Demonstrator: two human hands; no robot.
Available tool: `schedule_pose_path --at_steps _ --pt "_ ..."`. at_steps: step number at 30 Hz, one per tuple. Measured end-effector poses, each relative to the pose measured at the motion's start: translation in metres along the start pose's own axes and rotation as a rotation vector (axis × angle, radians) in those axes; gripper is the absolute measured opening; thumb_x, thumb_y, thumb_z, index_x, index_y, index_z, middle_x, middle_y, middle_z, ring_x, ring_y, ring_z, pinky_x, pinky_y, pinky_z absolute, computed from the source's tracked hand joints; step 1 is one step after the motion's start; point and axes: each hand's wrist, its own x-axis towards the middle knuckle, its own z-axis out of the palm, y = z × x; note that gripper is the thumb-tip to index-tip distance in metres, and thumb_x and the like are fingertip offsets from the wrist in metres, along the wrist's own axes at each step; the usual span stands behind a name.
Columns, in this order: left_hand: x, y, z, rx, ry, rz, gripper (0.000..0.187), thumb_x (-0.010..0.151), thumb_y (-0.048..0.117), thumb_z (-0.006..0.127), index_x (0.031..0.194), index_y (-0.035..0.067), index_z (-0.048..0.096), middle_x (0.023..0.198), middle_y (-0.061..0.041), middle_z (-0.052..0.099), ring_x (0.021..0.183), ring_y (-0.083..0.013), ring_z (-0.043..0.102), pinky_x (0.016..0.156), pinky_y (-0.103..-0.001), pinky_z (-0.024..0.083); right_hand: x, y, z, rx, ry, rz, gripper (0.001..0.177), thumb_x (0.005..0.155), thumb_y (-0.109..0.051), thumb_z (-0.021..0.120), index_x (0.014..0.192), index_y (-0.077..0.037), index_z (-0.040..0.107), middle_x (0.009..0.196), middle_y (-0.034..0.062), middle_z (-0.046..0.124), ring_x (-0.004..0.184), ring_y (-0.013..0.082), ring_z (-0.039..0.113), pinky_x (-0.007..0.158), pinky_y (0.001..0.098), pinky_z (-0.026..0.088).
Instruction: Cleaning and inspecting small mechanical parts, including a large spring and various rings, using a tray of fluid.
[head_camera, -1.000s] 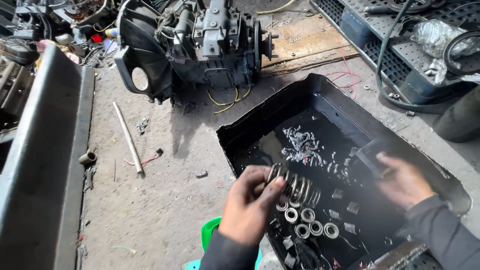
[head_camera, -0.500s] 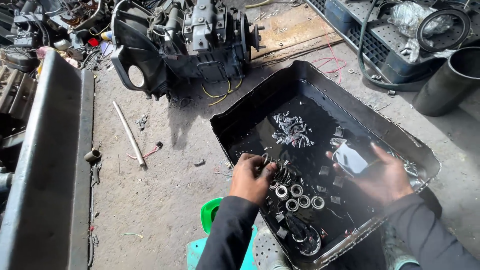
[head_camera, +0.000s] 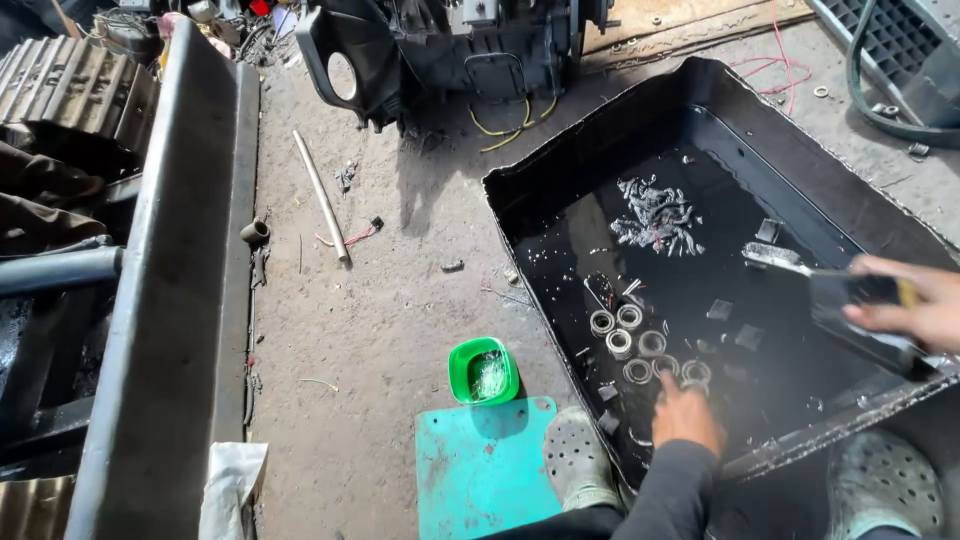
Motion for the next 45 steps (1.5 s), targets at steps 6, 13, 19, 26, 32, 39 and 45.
schedule_pose_path --at_steps 6,13,19,26,32,39,45 --pt "0.014 -0.055 0.087 0.148 -0.13 0.048 0.033 0.082 0.001 0.075 0.114 0.001 0.069 0.165 -0.023 0.023 0.143 -0.0452 0.04 0.107 -0.054 0.045 -0.027 0.019 -0.057 -0.134 0.089 -0.346 0.036 0.085 -0.008 0.083 0.109 -0.01 0.057 0.092 0.0144 0.074 0.079 0.0214 0.076 0.069 0.0361 0.064" --pt "0.008 -0.044 0.065 0.188 -0.078 0.102 0.015 0.089 0.004 0.069 0.103 0.0 0.069 0.158 -0.024 0.036 0.139 -0.0428 0.046 0.103 -0.053 0.049 -0.099 -0.157 -0.005 0.106 0.11 0.013 0.03 0.097 0.0 0.065 0.124 -0.005 0.053 0.097 0.0269 0.068 0.078 0.0292 0.075 0.057 0.0474 0.067" --pt "0.002 -0.045 0.039 -0.015 0.039 0.063 0.035 0.086 0.009 0.072 0.117 0.001 0.058 0.136 -0.024 0.047 0.124 -0.0436 0.054 0.103 -0.052 0.045 -0.11 -0.193 0.006 -0.231 0.179 0.032 0.032 0.094 -0.01 0.071 0.121 -0.013 0.055 0.097 0.0176 0.072 0.073 0.0256 0.07 0.057 0.0419 0.06" --pt "0.01 -0.062 0.04 -0.094 0.148 0.034 0.065 0.078 0.006 0.077 0.133 -0.005 0.044 0.135 -0.026 0.052 0.129 -0.0419 0.052 0.109 -0.05 0.04 -0.128 -0.234 0.025 -0.813 0.365 -0.069 0.043 0.087 -0.031 0.078 0.123 -0.015 0.061 0.1 0.0066 0.072 0.084 0.0204 0.069 0.075 0.0405 0.058" --pt "-0.003 -0.026 -0.013 -0.285 0.109 -0.131 0.047 0.078 0.007 0.073 0.124 0.008 0.064 0.13 -0.01 0.062 0.123 -0.0266 0.062 0.111 -0.036 0.048 -0.138 -0.244 0.031 -0.692 0.396 -0.048 0.054 0.091 -0.027 0.075 0.142 -0.017 0.06 0.108 0.0061 0.076 0.078 0.0283 0.078 0.074 0.0424 0.066" --pt "-0.002 -0.022 -0.012 0.008 0.08 0.081 0.051 0.078 0.005 0.075 0.128 0.01 0.065 0.137 -0.014 0.054 0.131 -0.0345 0.051 0.113 -0.043 0.04 -0.148 -0.26 0.04 -0.769 0.369 -0.191 0.032 0.086 -0.021 0.075 0.116 -0.013 0.067 0.093 0.0094 0.08 0.087 0.0251 0.078 0.084 0.0425 0.059" --pt "0.005 -0.021 -0.009 -0.112 0.091 0.073 0.046 0.084 0.016 0.08 0.127 0.007 0.065 0.135 -0.018 0.053 0.124 -0.0328 0.055 0.106 -0.042 0.045 -0.151 -0.26 0.043 -0.794 0.345 -0.197 0.028 0.087 -0.02 0.074 0.113 -0.013 0.066 0.094 0.0093 0.079 0.087 0.0256 0.077 0.083 0.0428 0.06"
